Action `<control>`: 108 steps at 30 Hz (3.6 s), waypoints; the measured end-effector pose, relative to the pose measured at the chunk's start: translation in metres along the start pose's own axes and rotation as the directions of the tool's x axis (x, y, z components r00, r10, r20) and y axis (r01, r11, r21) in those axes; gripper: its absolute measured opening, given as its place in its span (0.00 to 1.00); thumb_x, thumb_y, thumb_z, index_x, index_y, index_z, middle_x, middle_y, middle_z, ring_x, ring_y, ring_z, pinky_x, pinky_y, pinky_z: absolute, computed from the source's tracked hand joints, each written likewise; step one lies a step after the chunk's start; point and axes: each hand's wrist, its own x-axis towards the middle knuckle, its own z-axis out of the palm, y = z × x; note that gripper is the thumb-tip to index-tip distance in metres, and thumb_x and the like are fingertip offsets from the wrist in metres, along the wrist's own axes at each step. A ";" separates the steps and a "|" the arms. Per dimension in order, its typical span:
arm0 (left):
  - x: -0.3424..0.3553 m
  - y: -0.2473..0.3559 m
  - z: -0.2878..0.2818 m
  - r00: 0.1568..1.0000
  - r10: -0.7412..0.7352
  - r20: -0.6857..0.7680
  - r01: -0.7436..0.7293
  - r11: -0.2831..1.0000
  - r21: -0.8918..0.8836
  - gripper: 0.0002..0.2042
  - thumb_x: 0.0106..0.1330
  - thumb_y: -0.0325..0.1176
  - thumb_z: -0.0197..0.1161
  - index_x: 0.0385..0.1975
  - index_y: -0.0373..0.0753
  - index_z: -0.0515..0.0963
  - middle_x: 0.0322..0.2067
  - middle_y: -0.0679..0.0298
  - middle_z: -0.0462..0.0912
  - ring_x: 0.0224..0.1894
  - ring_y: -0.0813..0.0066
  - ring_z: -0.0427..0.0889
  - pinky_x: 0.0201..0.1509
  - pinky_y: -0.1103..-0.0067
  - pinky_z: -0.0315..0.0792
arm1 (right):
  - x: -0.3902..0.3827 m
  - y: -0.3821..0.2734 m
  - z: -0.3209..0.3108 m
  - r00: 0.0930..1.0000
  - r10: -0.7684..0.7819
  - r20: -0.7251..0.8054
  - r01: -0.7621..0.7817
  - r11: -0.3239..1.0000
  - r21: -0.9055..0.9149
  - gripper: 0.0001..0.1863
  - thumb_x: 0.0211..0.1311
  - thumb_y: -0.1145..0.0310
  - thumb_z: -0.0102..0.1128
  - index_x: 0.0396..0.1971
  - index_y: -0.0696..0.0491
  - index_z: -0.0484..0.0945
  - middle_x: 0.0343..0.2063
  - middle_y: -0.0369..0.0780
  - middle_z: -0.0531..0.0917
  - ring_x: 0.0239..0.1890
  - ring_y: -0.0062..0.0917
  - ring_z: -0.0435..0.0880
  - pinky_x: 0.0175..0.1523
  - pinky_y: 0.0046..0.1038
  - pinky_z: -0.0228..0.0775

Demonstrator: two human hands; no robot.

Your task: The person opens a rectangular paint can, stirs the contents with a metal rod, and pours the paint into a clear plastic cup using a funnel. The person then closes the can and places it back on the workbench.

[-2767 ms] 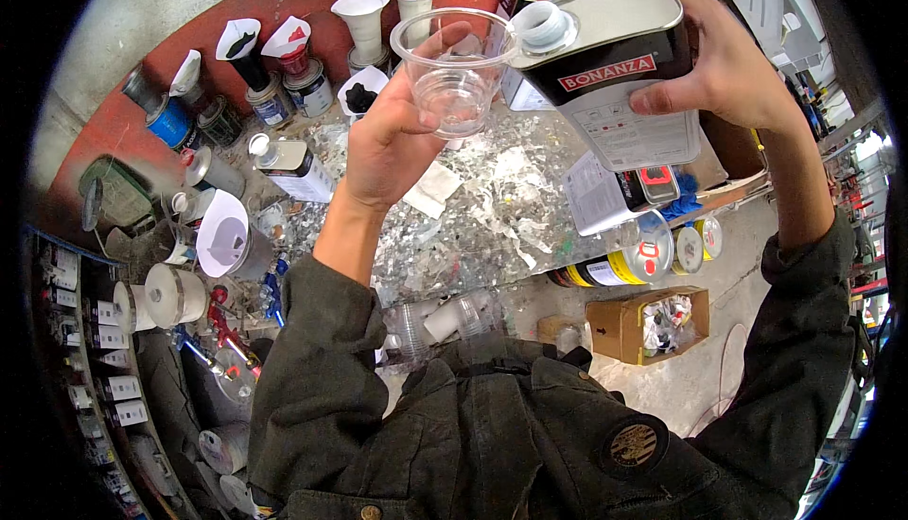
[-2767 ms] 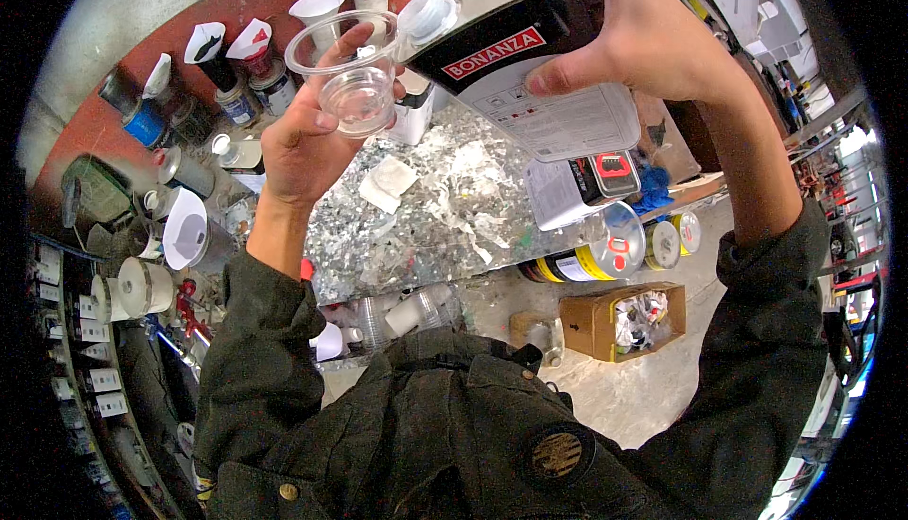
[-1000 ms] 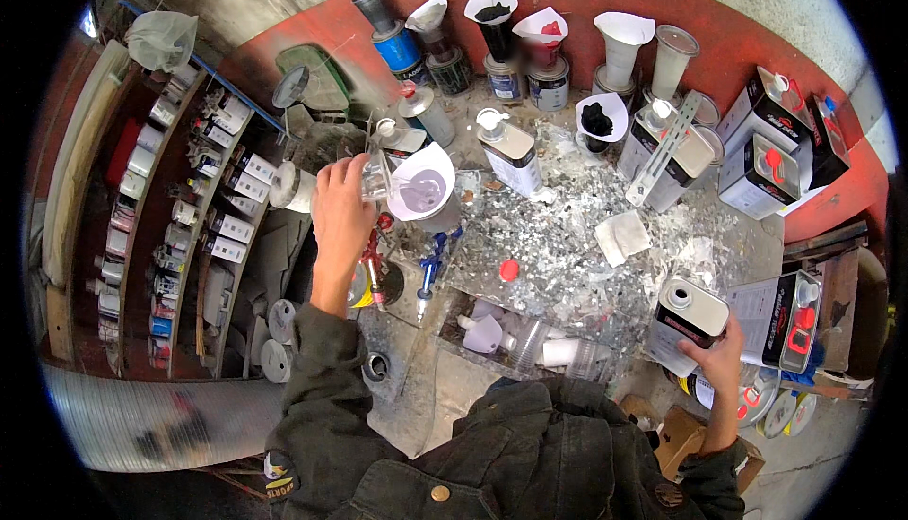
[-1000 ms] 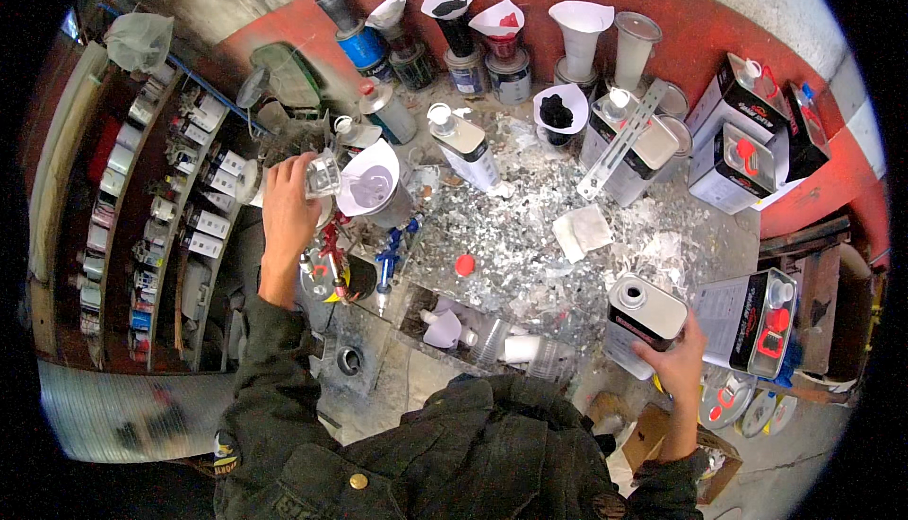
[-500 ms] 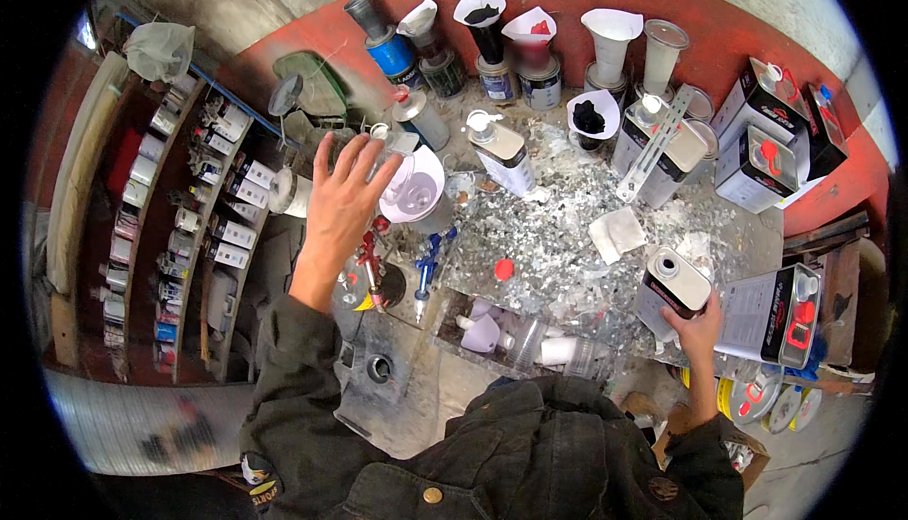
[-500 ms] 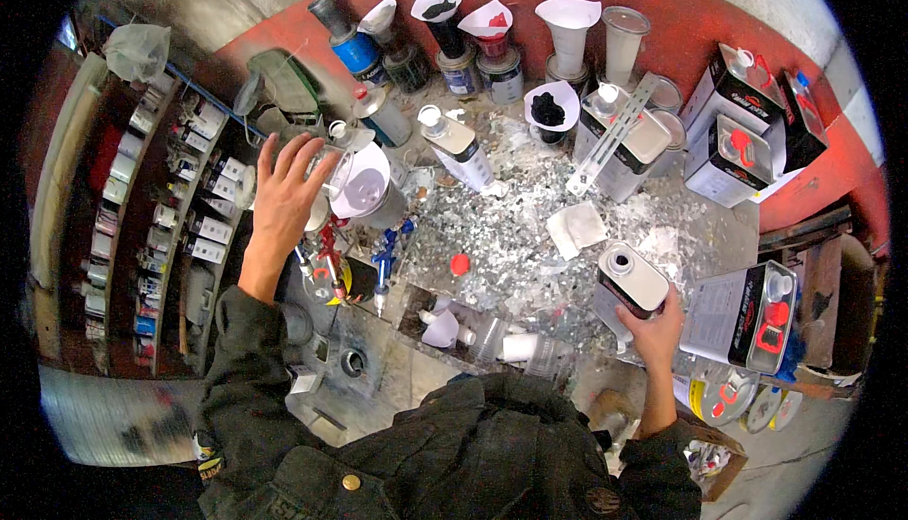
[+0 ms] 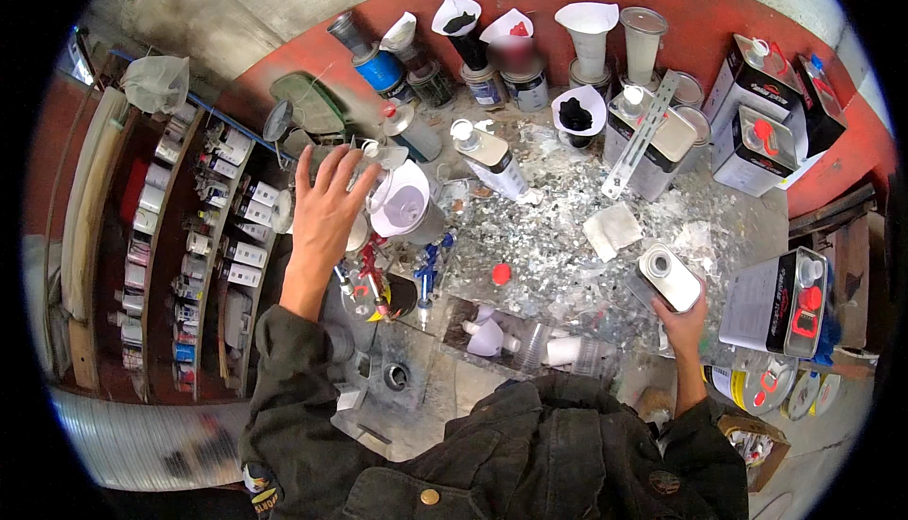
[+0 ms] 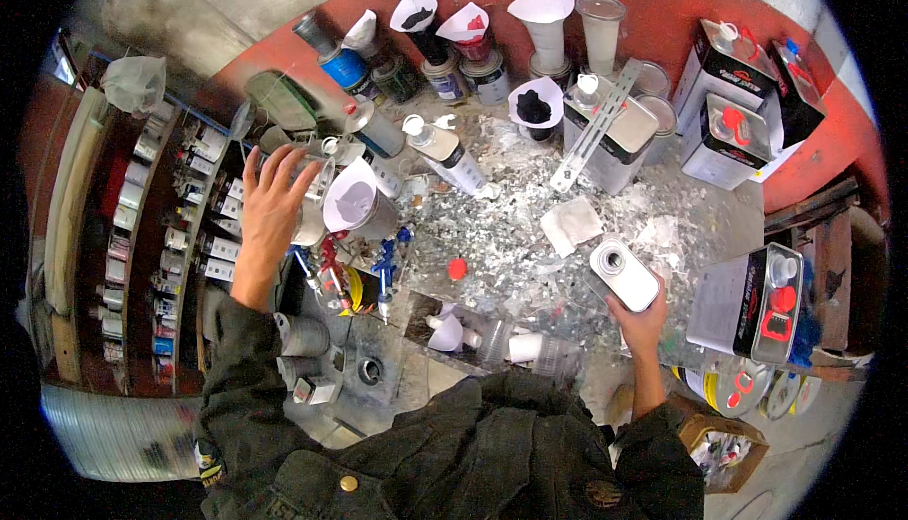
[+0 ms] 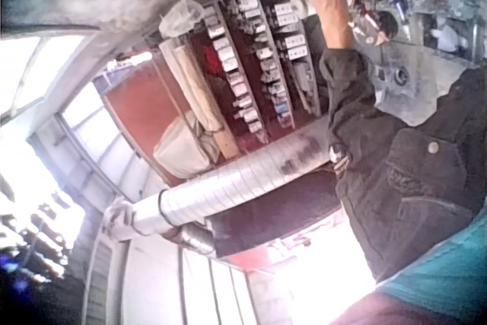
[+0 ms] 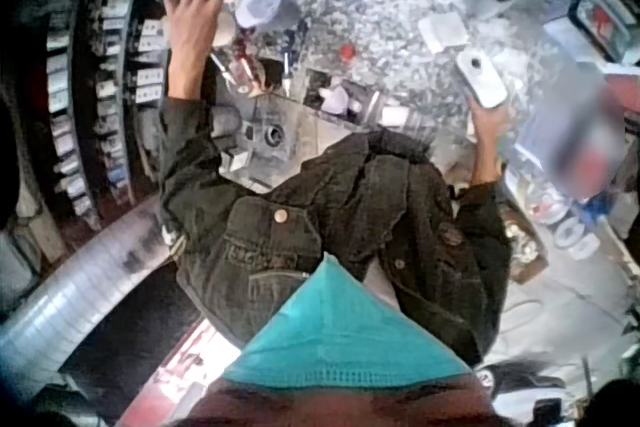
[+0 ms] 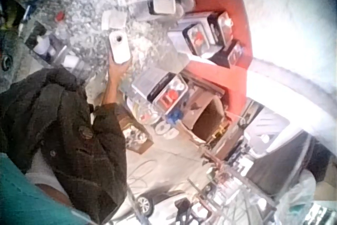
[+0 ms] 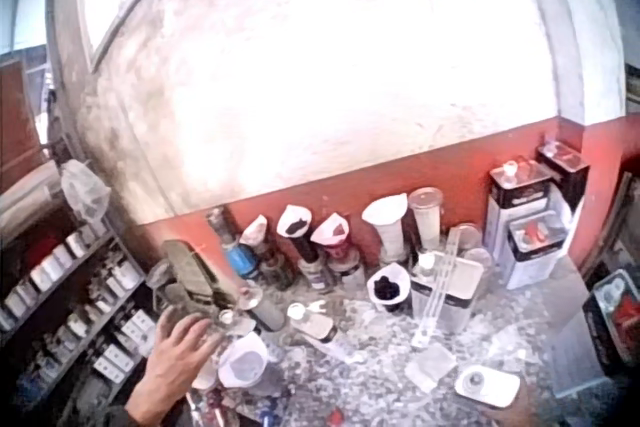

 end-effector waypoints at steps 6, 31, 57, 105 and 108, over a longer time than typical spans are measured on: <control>0.008 0.005 0.005 1.000 0.024 0.002 -0.024 0.999 -0.027 0.20 0.57 0.31 0.57 0.53 0.50 0.76 0.56 0.65 0.74 0.66 0.68 0.67 0.75 0.54 0.50 | -0.007 0.005 -0.013 0.993 0.096 0.068 -0.104 0.986 0.130 0.45 0.42 0.72 0.81 0.62 0.60 0.64 0.52 0.44 0.79 0.54 0.27 0.79 0.60 0.29 0.70; -0.035 -0.011 0.068 0.999 0.031 -0.032 -0.032 0.999 -0.019 0.24 0.57 0.24 0.53 0.56 0.44 0.75 0.58 0.60 0.73 0.66 0.62 0.68 0.77 0.56 0.51 | 0.054 -0.141 -0.242 0.987 -0.141 -0.074 0.019 0.567 -0.823 0.28 0.54 0.52 0.73 0.47 0.58 0.81 0.41 0.47 0.85 0.39 0.36 0.86 0.47 0.36 0.76; -0.016 0.008 0.050 0.999 0.013 -0.043 -0.018 0.994 -0.107 0.24 0.56 0.25 0.56 0.56 0.46 0.75 0.59 0.62 0.72 0.67 0.65 0.66 0.77 0.56 0.47 | 0.056 -0.148 -0.057 0.855 -0.136 0.500 0.404 0.779 -0.479 0.18 0.52 0.69 0.70 0.45 0.54 0.80 0.38 0.42 0.82 0.37 0.34 0.84 0.41 0.31 0.78; -0.033 0.008 0.068 0.995 -0.065 -0.072 0.050 0.980 -0.193 0.26 0.51 0.22 0.59 0.54 0.46 0.75 0.57 0.64 0.73 0.66 0.66 0.68 0.77 0.57 0.51 | 0.086 -0.163 -0.008 0.709 0.185 0.680 0.546 0.466 -0.696 0.16 0.47 0.68 0.71 0.40 0.49 0.82 0.33 0.42 0.82 0.38 0.42 0.84 0.41 0.37 0.78; -0.036 0.008 0.070 0.996 -0.070 -0.055 0.059 0.982 -0.178 0.26 0.52 0.22 0.59 0.54 0.46 0.74 0.57 0.64 0.73 0.66 0.65 0.68 0.77 0.57 0.51 | 0.084 -0.163 -0.006 0.665 0.112 0.738 0.632 0.441 -0.637 0.14 0.50 0.67 0.70 0.38 0.51 0.83 0.31 0.45 0.83 0.35 0.44 0.84 0.41 0.39 0.77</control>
